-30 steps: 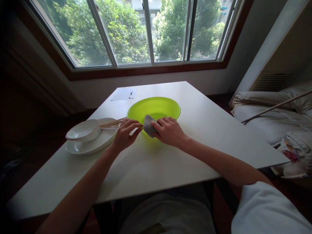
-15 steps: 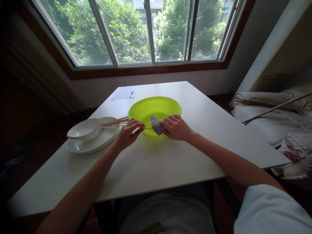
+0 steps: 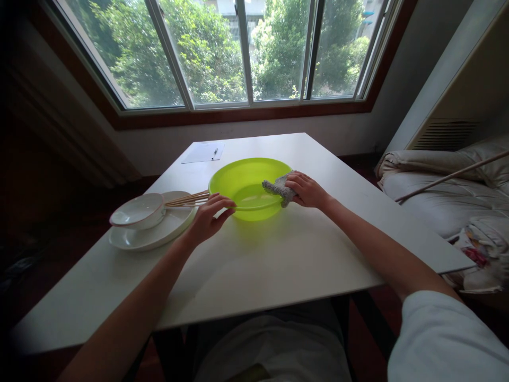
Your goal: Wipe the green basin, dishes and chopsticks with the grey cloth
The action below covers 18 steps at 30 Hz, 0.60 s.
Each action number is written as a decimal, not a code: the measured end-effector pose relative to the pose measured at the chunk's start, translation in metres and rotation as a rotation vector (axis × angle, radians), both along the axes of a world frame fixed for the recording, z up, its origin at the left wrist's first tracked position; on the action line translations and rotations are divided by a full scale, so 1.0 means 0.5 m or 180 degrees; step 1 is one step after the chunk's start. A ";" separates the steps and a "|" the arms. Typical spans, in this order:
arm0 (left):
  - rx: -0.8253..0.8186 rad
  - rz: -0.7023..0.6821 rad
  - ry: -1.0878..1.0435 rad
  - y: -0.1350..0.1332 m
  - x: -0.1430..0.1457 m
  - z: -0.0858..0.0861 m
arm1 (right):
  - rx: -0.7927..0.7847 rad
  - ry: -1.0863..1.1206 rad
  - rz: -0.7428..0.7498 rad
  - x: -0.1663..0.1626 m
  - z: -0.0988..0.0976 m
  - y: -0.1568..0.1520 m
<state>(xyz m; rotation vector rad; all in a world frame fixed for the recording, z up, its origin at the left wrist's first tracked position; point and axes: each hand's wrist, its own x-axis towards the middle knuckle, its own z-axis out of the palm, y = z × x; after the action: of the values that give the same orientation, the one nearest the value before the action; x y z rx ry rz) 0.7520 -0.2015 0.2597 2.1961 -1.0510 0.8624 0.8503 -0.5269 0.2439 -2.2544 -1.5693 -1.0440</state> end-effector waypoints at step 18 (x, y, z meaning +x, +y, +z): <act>-0.0129 0.0159 0.0246 -0.005 -0.003 0.001 | 0.0039 -0.0167 -0.0370 -0.086 0.006 0.069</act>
<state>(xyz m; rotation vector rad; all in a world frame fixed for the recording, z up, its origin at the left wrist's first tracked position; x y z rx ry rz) 0.7503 -0.2040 0.2604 2.2119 -0.9377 0.8067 0.8074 -0.4925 0.2470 -2.3528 -1.4622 -1.1479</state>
